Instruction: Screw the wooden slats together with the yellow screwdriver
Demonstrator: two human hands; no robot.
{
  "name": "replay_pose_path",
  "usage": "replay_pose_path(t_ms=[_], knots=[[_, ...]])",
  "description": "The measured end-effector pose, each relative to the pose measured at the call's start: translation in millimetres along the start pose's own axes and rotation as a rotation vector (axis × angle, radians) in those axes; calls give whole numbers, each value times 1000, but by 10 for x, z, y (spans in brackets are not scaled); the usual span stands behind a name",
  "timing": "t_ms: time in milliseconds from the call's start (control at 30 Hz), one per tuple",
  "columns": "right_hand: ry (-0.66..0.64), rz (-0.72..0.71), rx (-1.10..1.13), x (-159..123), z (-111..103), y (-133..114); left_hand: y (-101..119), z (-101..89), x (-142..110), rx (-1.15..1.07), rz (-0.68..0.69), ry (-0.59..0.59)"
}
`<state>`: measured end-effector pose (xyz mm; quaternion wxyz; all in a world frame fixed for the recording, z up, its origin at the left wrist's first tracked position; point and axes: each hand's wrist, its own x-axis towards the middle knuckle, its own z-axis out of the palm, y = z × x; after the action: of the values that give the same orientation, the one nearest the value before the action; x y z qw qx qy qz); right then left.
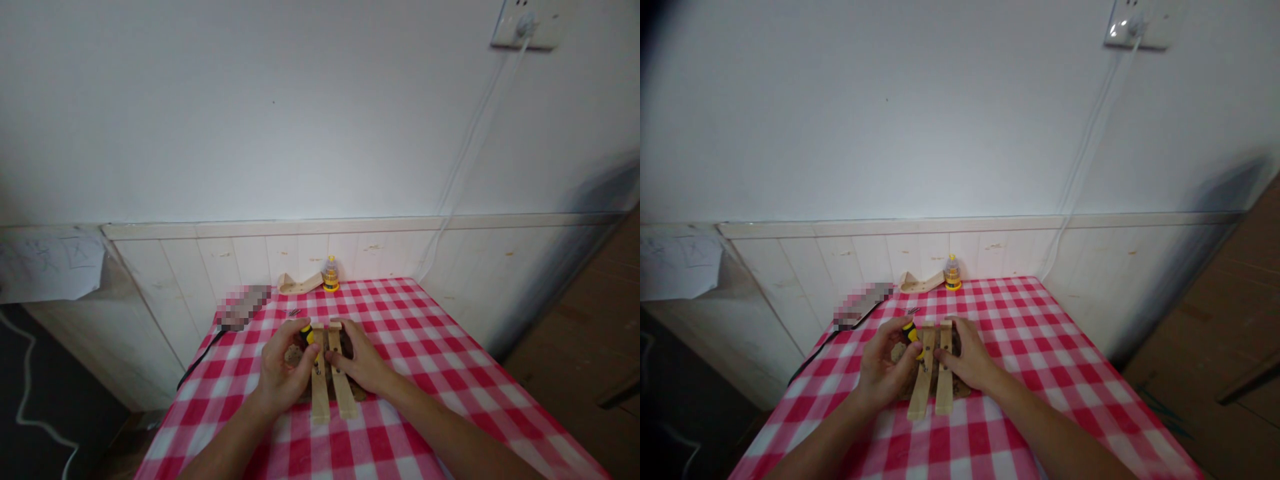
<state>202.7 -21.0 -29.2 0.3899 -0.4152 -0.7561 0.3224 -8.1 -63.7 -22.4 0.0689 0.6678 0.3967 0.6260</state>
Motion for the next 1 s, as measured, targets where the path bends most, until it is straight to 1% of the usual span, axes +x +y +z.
replay_pose_path(t_ms=[233, 367, 433, 567, 633, 700, 733, 800, 1000], knots=[[1, -17, 26, 0, 8, 32, 14, -20, 16, -37, -1, -32], [-5, -17, 24, 4, 8, 33, 9, -13, 1, -44, -33, -27], [-4, -10, 21, 7, 9, 32, 7, 0, -7, -48, -79, -15], [-1, -4, 30, 6, 14, 39, 5, 41, 15, -83, -231, 23], [-1, -5, 30, 3, 15, 48, 1, 65, 46, -130, -290, 79], [-1, -7, 26, 2, 16, 57, -7, 87, 79, -191, -317, 157], [-4, -9, 24, 3, 17, 60, -12, 97, 92, -215, -320, 190], [-6, -12, 25, 9, 19, 65, -22, 111, 106, -234, -315, 215], [0, -12, 12, 11, 15, 60, -44, 108, 88, -172, -270, 147]])
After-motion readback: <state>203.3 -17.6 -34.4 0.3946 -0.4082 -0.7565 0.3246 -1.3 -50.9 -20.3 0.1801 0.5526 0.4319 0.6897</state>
